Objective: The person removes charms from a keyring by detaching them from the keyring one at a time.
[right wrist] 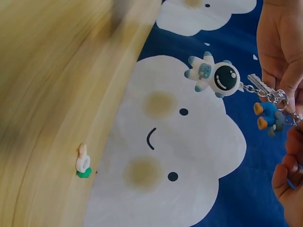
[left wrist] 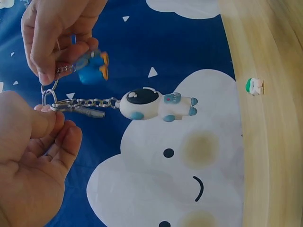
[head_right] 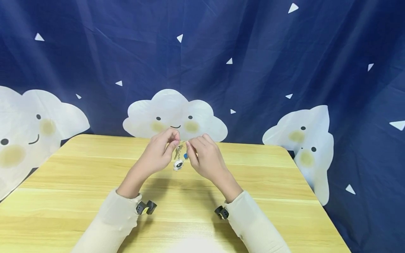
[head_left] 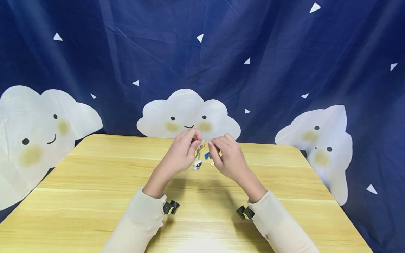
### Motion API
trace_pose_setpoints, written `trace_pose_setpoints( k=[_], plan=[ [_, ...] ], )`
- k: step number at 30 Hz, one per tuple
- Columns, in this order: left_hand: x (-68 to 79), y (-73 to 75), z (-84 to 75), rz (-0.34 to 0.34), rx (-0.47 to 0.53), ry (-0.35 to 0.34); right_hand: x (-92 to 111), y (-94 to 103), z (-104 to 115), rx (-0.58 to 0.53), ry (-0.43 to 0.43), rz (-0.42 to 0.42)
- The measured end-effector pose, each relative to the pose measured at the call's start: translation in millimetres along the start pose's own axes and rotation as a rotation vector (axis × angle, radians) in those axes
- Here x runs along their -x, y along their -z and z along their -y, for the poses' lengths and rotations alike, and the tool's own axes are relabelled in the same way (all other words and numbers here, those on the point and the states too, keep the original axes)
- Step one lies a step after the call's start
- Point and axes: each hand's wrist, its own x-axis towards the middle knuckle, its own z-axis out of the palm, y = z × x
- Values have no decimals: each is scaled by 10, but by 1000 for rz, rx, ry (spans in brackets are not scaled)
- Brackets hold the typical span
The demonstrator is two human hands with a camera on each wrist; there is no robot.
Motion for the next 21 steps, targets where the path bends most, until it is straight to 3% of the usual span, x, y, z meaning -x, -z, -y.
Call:
trace_pose_setpoints(
  k=[13,21],
  plan=[
    [-4,-6,-27,-28,2,62,43,25,-26,-111,-105,38],
    [5,-16,-37,-49,8,44,17,17,-32,-156,-131,36]
  ],
)
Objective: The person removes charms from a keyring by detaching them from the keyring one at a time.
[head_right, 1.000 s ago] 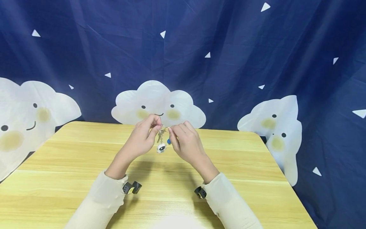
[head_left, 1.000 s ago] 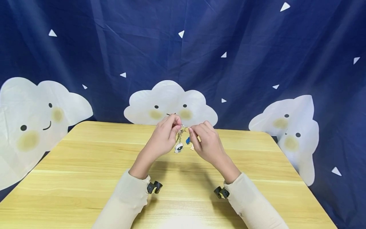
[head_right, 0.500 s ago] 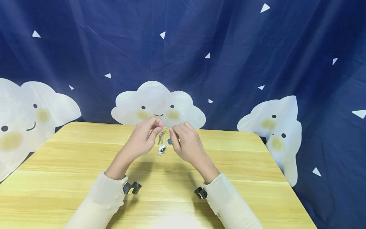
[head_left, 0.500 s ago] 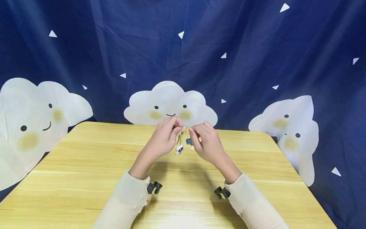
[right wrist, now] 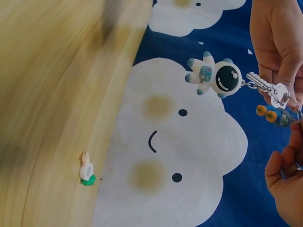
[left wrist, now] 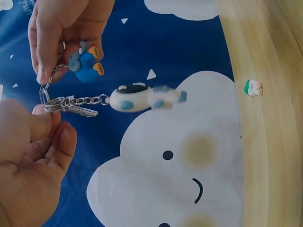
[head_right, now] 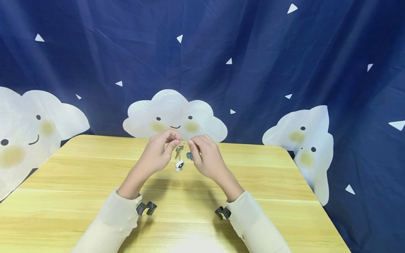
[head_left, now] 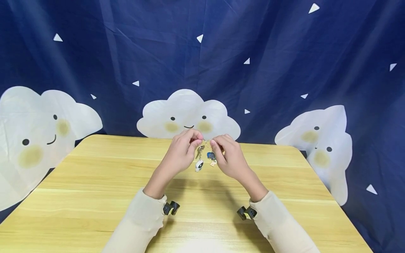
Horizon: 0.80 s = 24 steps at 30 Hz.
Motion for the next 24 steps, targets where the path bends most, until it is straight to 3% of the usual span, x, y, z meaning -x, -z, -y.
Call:
trace_pose_setpoints(
  k=[7,10,17,20,24],
  plan=[
    [-1,-6,16,15,55,0,-50,19,12,-18,-19,5],
    [-3,-21,39,21,127,68,-76,26,27,-17,-16,2],
    [5,-27,99,50,428,257,-123,6,42,-21,2,-27],
    [4,-5,109,42,446,282,-143,0,35,-12,7,-39],
    [1,15,114,24,392,273,-156,-8,16,5,-4,-43]
  ],
)
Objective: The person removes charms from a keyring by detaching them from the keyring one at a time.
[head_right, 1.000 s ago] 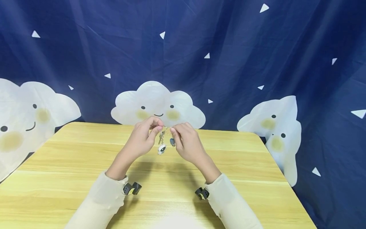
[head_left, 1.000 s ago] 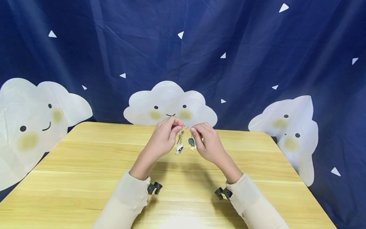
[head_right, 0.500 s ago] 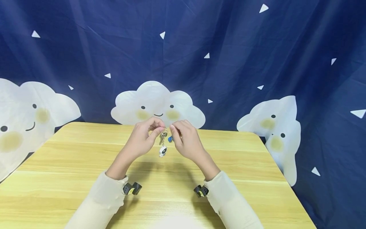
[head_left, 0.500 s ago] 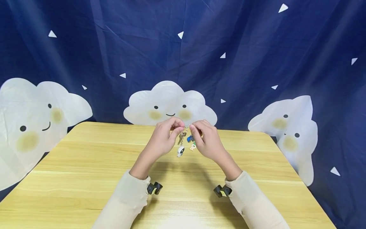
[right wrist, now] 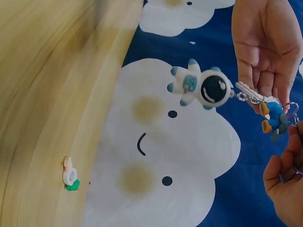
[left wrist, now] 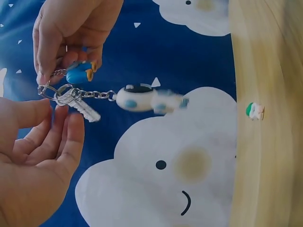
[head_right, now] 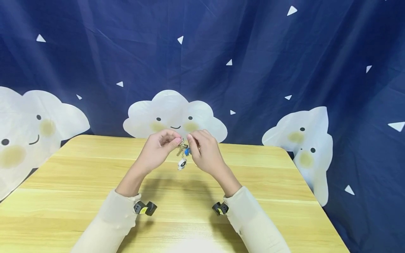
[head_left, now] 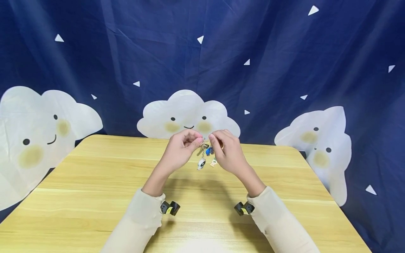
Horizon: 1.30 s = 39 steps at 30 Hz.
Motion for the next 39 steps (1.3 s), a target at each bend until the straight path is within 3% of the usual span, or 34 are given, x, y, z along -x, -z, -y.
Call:
trace_pose_setpoints(
  k=[10,19,31,35,39],
  plan=[
    [12,-47,-61,-36,-91,-102,9,-20,-54,5,-42,1],
    [8,-80,-47,-68,-186,-141,14,-21,-52,11,-51,11],
    [4,-24,-35,-80,-274,-379,-13,-9,-83,13,-60,18],
    [-2,-21,-24,-85,-291,-420,-14,-9,-97,19,-81,32],
    [-1,-31,-13,-112,-327,-417,-10,-8,-82,10,-77,28]
  ],
)
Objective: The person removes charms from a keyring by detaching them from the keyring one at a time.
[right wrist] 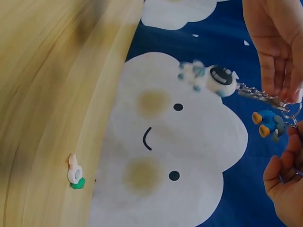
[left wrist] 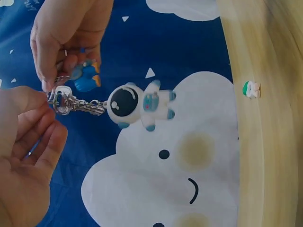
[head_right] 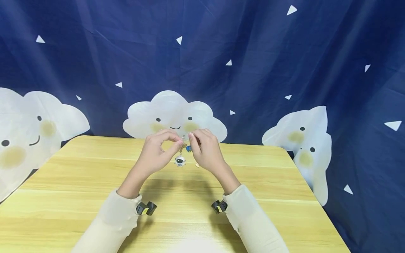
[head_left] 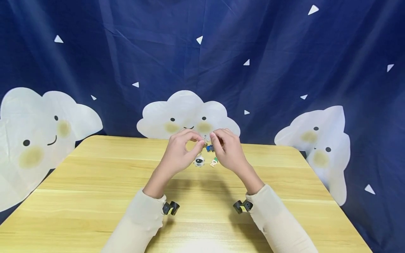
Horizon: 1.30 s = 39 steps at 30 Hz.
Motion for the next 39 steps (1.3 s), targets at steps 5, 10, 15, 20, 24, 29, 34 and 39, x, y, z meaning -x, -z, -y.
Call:
trace_pose_setpoints(
  k=[5,10,15,20,24,29,34,39],
  plan=[
    [12,-8,-8,-40,-108,18,2,-5,48,-5,35,-13],
    [13,-25,-25,-48,-202,-21,17,-13,80,1,50,-42],
    [8,-40,-37,-51,-243,-69,66,-29,70,5,39,-66],
    [11,-44,-22,-58,-252,-98,107,-52,45,-7,41,-83],
    [14,-41,-10,-56,-250,-115,130,-68,31,-7,33,-94],
    [20,-43,1,-54,-250,-122,157,-79,24,-5,20,-97],
    [21,-37,13,-51,-257,-129,175,-80,20,-17,10,-90],
    [22,-22,24,-57,-247,-135,194,-85,11,-25,3,-87]
  ],
)
